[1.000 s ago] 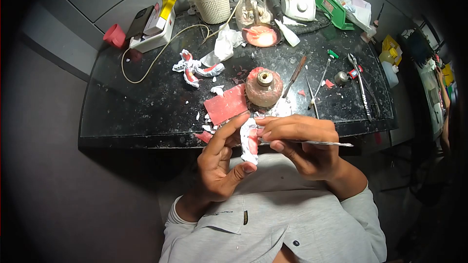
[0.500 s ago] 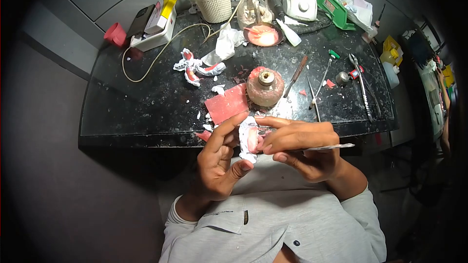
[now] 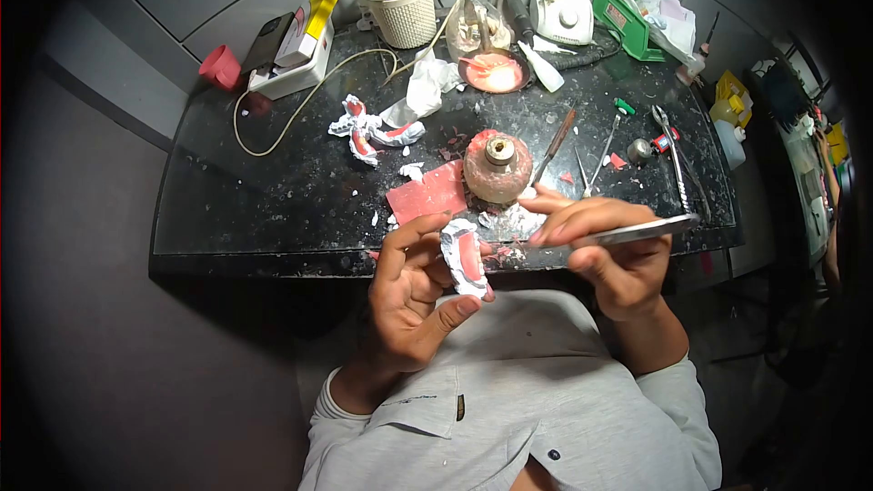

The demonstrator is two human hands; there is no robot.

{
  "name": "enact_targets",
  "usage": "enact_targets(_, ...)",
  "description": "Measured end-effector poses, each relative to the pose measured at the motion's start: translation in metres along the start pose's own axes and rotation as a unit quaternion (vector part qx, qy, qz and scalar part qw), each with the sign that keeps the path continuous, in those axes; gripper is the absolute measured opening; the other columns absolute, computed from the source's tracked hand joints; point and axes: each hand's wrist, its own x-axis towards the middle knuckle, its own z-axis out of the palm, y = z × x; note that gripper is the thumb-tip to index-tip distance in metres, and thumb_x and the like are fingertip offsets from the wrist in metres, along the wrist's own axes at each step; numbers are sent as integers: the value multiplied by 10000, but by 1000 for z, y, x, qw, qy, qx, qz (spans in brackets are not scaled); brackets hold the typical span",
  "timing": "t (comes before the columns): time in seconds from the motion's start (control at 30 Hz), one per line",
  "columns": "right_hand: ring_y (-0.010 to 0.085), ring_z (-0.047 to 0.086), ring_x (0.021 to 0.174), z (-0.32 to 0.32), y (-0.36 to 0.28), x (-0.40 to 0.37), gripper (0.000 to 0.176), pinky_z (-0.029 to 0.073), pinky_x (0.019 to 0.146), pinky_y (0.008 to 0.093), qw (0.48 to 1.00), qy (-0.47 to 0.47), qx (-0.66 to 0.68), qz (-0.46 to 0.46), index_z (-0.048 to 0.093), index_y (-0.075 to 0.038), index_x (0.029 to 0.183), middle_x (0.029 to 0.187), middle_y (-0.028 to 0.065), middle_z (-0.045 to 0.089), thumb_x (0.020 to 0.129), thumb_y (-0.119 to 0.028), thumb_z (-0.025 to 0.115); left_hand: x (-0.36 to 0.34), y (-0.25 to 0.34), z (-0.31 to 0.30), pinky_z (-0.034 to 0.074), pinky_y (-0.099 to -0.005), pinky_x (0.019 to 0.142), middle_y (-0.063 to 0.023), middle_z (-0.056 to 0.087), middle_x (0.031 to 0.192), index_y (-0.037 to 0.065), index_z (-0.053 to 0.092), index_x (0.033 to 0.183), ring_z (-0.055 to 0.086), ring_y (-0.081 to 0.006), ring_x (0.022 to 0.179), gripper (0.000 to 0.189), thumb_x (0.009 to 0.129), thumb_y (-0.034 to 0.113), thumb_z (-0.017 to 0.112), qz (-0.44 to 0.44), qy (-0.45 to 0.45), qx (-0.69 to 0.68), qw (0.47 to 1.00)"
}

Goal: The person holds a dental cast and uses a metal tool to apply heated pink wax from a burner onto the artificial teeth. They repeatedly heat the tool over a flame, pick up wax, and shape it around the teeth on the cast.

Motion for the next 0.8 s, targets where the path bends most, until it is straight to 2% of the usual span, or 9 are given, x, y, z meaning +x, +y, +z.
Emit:
enact_targets(0.13,339,713,984,-9,5,1,241,485,998,562,994,28,-55,-94,644,69,967,842,145,699,953,-170,666,1,-4,-2,580,-391,836,-282,562,1233,21,242,1440,694,-288,940,736,884,50,724,21,-10,-4,1000)
enact_targets(0.23,284,733,847,-7,10,-5,263,531,940,554,987,93,-84,-100,559,51,993,800,94,642,1005,-210,591,2,-2,0,529,-423,973,-299,535,1290,15,250,1411,670,-331,1079,617,926,-34,627,26,-41,-33,998)
enact_targets(0.3,209,717,693,-6,13,-6,247,541,950,490,979,140,-109,-104,504,22,1038,794,73,618,1027,-222,545,3,1,4,596,-468,848,-327,574,1210,27,267,1395,696,-382,996,553,973,120,611,-5,16,-107,994)
enact_targets(0.43,153,677,595,-11,7,-11,227,539,965,440,988,133,-53,-54,549,37,1007,809,82,628,1020,-189,560,3,1,1,592,-487,862,-340,574,1213,41,272,1375,688,-414,1009,463,1009,134,542,-8,26,-82,996)
enact_targets(0.5,108,637,542,-12,6,-12,204,532,977,414,983,109,-138,-52,601,46,944,827,91,642,1006,-148,585,4,-2,-3,583,-501,888,-326,602,1177,56,270,1363,680,-429,1024,440,1017,134,530,57,-16,2,998)
enact_targets(0.57,123,657,574,-8,6,-5,164,533,975,437,970,143,-167,-104,656,39,892,846,106,679,967,-107,643,3,-4,3,574,-510,907,-318,612,1166,59,270,1358,676,-429,1036,445,1014,144,539,69,8,5,998)
enact_targets(0.63,147,684,619,-14,2,-1,127,532,975,466,957,55,-256,-126,681,27,896,848,107,708,925,-95,694,3,-4,9,565,-520,925,-310,623,1156,62,270,1353,672,-429,1048,450,1011,154,548,82,34,7,996)
enact_targets(0.73,196,728,733,-1,-6,-6,125,539,958,489,966,73,-222,-106,693,29,896,854,101,729,899,-92,723,5,-1,9,531,-548,973,-304,631,1150,61,285,1336,661,-429,1072,458,999,167,576,96,42,16,994)
enact_targets(0.8,229,746,800,3,-9,-5,145,568,915,472,970,62,-212,-104,679,34,929,858,105,733,876,-83,747,3,-3,2,499,-491,1037,-326,585,1244,51,236,1317,621,-406,1164,430,1004,66,530,83,9,20,996)
